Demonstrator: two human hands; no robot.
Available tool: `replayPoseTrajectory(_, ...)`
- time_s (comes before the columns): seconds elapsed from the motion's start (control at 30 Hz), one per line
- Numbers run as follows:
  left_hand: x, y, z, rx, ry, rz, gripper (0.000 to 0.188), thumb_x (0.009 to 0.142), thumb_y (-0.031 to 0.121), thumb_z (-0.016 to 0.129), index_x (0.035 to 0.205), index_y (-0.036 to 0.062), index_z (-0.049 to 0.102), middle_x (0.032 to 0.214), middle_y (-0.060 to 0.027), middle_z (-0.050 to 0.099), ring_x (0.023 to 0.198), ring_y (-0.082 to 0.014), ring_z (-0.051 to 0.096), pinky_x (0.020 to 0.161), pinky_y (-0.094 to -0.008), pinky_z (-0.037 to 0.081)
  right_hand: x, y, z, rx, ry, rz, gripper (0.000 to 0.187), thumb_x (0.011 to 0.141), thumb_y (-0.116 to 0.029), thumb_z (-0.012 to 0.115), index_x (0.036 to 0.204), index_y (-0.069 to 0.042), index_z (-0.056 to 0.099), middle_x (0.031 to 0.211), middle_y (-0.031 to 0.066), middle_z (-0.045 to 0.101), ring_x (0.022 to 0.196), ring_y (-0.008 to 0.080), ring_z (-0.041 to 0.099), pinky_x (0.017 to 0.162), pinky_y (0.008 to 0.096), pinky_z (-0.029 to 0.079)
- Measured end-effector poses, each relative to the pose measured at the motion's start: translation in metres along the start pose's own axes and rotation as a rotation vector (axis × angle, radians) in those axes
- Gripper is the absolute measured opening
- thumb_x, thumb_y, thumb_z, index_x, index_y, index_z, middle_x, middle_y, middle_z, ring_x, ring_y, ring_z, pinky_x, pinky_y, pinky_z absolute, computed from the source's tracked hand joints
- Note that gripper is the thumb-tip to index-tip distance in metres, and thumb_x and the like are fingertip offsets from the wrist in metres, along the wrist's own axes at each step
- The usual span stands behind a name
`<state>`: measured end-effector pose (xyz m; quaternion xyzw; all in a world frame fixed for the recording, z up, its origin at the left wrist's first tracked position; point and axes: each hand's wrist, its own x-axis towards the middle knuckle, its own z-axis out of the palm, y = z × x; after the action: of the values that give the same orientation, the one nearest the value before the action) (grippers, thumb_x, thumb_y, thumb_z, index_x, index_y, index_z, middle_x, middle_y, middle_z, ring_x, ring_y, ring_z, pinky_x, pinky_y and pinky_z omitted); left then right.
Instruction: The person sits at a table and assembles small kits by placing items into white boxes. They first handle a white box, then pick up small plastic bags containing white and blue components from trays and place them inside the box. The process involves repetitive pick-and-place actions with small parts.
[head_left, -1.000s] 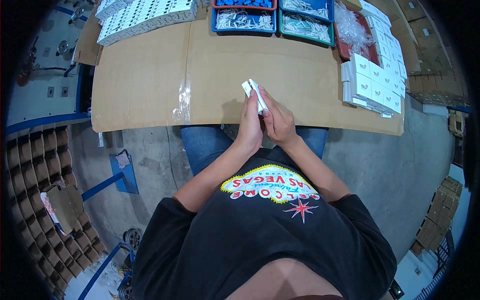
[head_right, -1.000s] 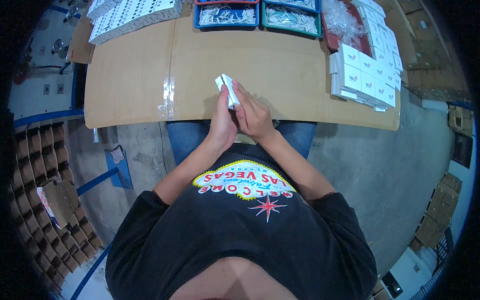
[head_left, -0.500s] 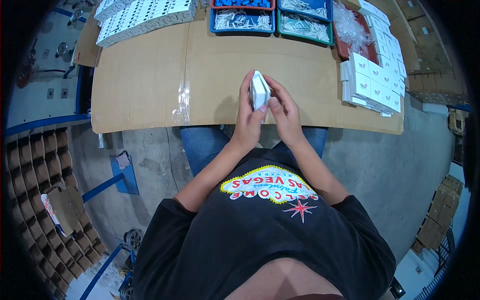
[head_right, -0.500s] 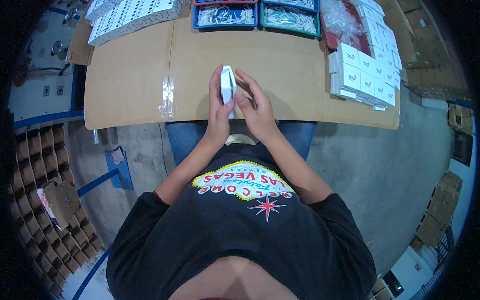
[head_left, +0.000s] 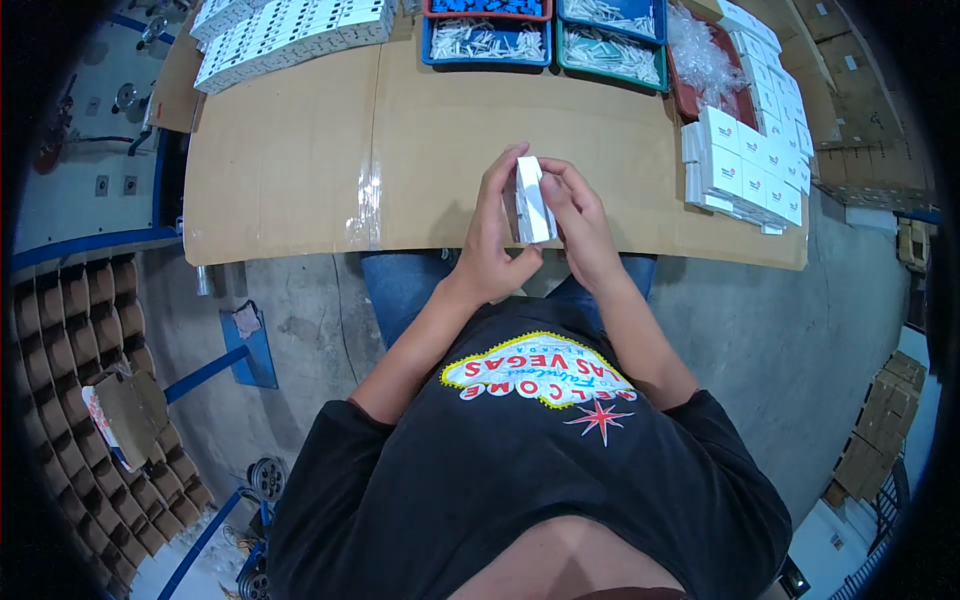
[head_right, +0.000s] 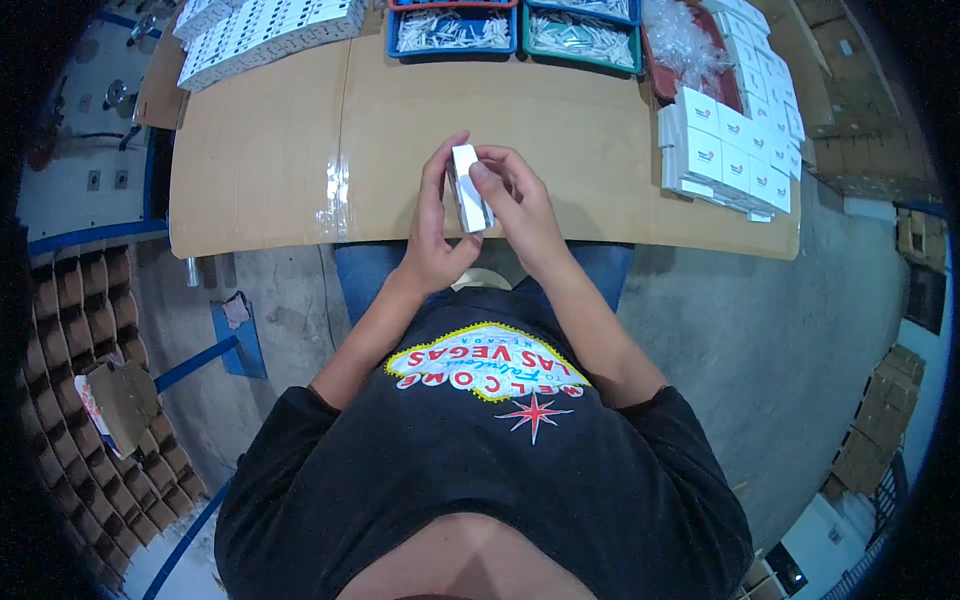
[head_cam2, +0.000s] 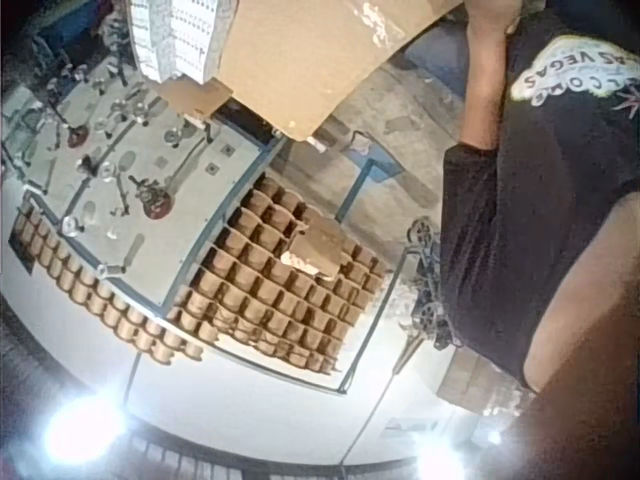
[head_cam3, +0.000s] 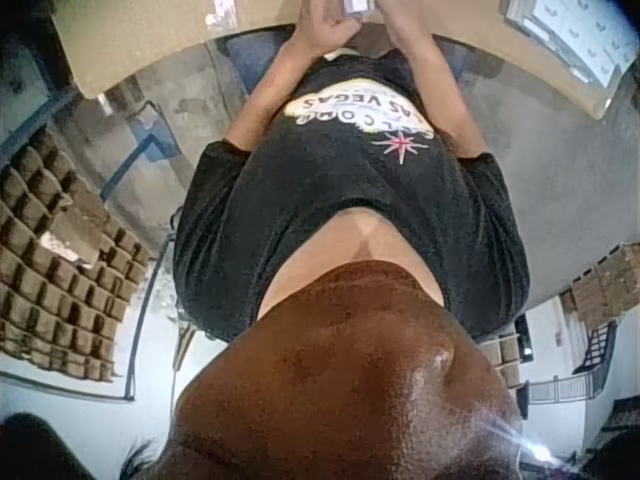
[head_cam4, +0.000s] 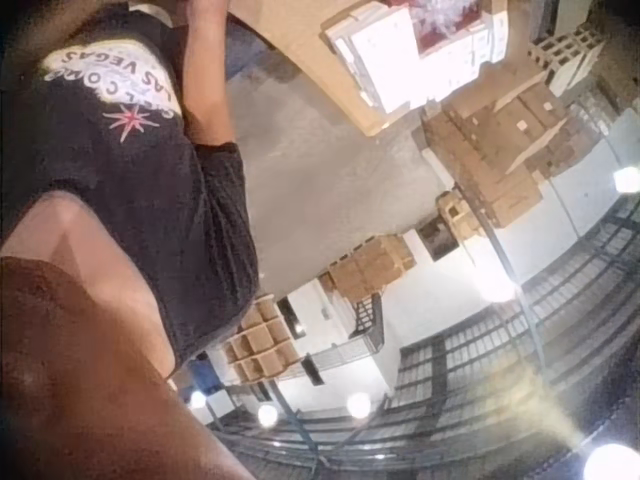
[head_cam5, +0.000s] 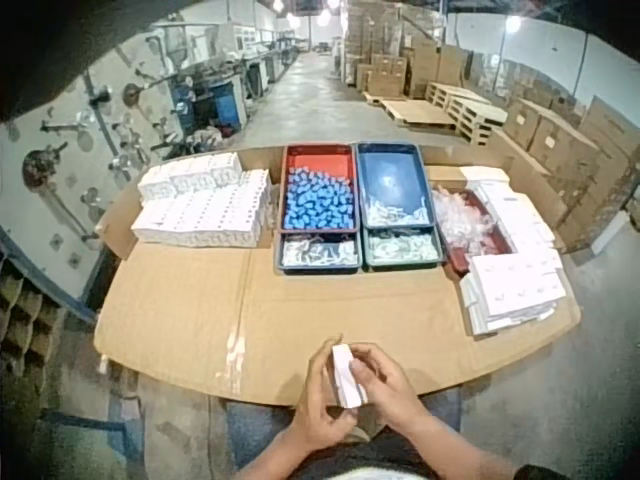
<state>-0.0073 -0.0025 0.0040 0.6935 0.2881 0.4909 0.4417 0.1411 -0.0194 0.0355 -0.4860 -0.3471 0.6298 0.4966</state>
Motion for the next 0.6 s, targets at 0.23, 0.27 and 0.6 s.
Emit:
replayPoseTrajectory(0.23, 0.002, 0.001, 0.009, 0.138, 0.238, 0.037, 0.099, 0.082, 0.067, 0.064, 0.142, -0.0076, 0.038, 0.131, -0.0244, 0.047, 0.120, -0.0371, 0.049, 0.107, -0.0484, 0.038, -0.002, 0.005, 0.028, 0.047, 0.046, 0.000, 0.045, 0.100, -0.028, 0.064, 0.133, 0.002, 0.054, 0.117, 0.0101, 0.065, 0.107, 0.0141, 0.060, 0.092, 0.0297, 0.048)
replayPoseTrajectory(0.27, 0.003, -0.003, 0.009, 0.140, 0.256, 0.062, 0.094, 0.083, 0.065, 0.064, 0.139, -0.0075, 0.041, 0.129, -0.0241, 0.048, 0.120, -0.0377, 0.050, 0.108, -0.0490, 0.037, -0.003, 0.007, 0.032, 0.071, 0.063, -0.014, 0.046, 0.100, -0.028, 0.064, 0.133, 0.002, 0.054, 0.118, 0.0105, 0.065, 0.108, 0.0144, 0.060, 0.094, 0.0298, 0.047)
replayPoseTrajectory(0.6, 0.013, -0.007, 0.010, 0.040, 0.416, 0.280, 0.055, 0.088, 0.038, 0.052, 0.121, -0.0054, 0.053, 0.116, -0.0231, 0.061, 0.117, -0.0432, 0.058, 0.110, -0.0556, 0.035, -0.013, 0.013, 0.053, 0.117, 0.009, -0.090, 0.051, 0.109, -0.040, 0.042, 0.135, 0.002, 0.054, 0.119, 0.0054, 0.062, 0.109, 0.0120, 0.056, 0.097, 0.0267, 0.043)
